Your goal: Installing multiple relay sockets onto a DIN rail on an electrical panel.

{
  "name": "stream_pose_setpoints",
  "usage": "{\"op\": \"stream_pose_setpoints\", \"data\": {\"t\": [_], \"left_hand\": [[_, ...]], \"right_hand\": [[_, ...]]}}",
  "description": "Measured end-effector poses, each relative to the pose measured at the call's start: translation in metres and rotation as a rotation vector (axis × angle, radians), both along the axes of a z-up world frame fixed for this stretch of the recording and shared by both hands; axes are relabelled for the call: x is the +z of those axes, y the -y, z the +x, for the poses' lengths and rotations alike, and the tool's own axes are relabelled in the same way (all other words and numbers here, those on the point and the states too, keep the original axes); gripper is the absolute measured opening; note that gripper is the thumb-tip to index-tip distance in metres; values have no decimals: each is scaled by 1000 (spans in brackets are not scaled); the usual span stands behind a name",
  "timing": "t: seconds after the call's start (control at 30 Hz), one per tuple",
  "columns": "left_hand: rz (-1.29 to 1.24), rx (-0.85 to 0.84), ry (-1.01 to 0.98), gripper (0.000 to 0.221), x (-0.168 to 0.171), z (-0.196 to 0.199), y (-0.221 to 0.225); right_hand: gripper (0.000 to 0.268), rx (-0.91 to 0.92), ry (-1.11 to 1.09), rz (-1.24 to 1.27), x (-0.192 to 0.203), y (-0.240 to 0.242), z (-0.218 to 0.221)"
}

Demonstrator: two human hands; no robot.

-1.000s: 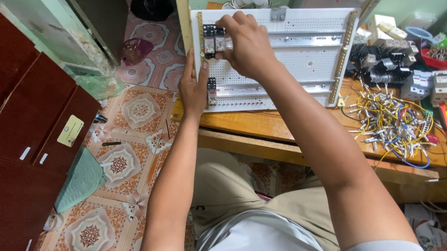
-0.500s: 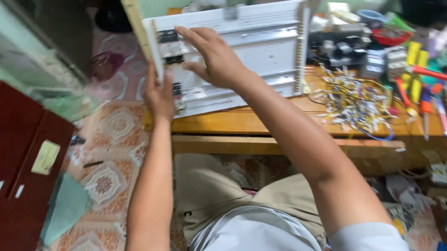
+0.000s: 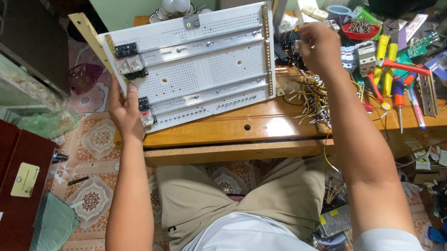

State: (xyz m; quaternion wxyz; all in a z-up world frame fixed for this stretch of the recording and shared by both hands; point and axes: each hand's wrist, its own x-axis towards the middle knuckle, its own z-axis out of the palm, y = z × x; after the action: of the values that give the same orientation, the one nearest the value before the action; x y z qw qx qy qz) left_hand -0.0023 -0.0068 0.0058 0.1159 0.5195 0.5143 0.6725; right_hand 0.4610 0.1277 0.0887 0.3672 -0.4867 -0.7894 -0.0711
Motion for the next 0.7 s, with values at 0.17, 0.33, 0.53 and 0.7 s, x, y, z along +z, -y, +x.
{"op": "stream_pose_setpoints", "data": {"t": [0.17,0.33,0.53,0.7], "left_hand": [[-19,-19,53,55,-5,-1,-2],[-7,-83,113,54,-7,-3,-5],[-75,-4,65,54,-7,-2,-2],[13,-43,54,50,-1,-1,1]], "right_hand": [[54,-176,338,-192,-12,-22,2],[48,-290,547,-170,-35,-45,22],[5,-170,485,44,-25,-38,31],[51,-236,669,-223,-25,-43,11]]}}
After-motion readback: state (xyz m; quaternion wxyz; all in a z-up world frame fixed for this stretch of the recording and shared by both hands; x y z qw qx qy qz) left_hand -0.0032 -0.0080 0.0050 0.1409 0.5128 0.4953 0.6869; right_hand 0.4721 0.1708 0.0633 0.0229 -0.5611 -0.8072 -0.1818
